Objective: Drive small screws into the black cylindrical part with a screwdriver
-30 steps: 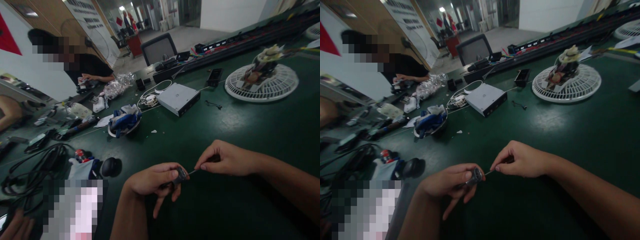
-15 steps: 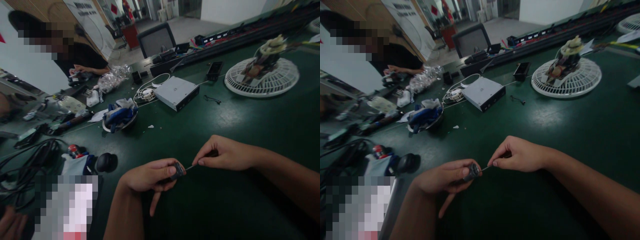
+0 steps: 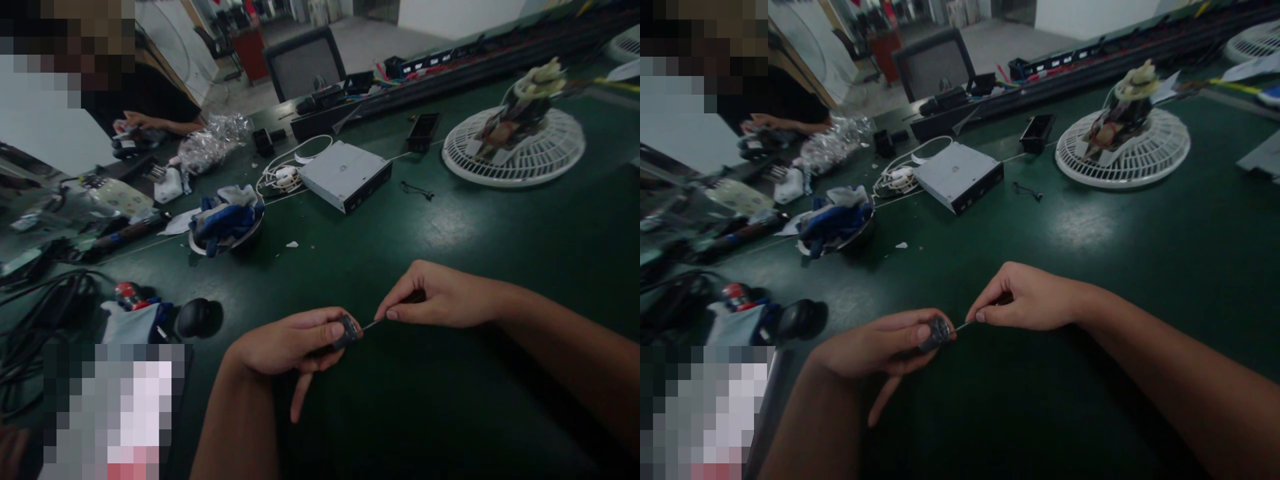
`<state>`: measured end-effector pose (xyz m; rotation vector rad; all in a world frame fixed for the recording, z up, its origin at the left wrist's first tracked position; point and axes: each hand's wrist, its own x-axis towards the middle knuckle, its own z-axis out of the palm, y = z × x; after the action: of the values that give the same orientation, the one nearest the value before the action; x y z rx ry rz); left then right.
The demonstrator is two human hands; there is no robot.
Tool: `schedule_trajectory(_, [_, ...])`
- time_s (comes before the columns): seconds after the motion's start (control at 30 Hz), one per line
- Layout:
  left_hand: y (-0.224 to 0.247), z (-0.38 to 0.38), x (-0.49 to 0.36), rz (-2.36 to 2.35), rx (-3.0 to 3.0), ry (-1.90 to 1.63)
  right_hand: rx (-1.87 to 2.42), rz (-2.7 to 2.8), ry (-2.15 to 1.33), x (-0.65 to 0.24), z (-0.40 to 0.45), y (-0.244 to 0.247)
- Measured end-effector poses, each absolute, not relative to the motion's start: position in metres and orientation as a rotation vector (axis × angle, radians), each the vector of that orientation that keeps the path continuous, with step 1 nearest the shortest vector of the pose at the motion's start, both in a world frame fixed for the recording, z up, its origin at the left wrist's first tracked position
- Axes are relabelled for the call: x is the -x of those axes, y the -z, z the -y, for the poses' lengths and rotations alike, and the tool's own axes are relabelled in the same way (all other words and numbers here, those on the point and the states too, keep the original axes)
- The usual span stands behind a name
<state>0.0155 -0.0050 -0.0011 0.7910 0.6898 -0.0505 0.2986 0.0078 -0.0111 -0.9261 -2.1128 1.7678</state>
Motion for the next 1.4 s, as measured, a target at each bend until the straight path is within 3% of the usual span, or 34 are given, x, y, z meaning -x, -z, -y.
schedule_trajectory(0.4, [0.001, 0.004, -0.02, -0.658, -0.83, 0.031, 0.917, 2.13, -1.764, -0.296, -0.008, 0.012])
schedule_trajectory(1.07, [0.004, 0.001, -0.01, -0.652, -0.816, -0.032, 1.079, 1.421, -2.012, -0.293, -0.002, 0.017])
schedule_trajectory(1.17, [0.003, 0.001, -0.011, -0.676, -0.827, -0.035, 1.096, 1.4, -1.844, -0.292, 0.001, 0.022])
schedule_trajectory(1.33, [0.003, 0.001, -0.014, -0.659, -0.831, -0.031, 1.151, 1.906, -0.994, -0.274, 0.012, 0.026])
schedule_trajectory(1.4, [0.003, 0.001, -0.013, -0.649, -0.828, -0.042, 1.107, 2.104, -0.825, -0.269, 0.014, 0.027])
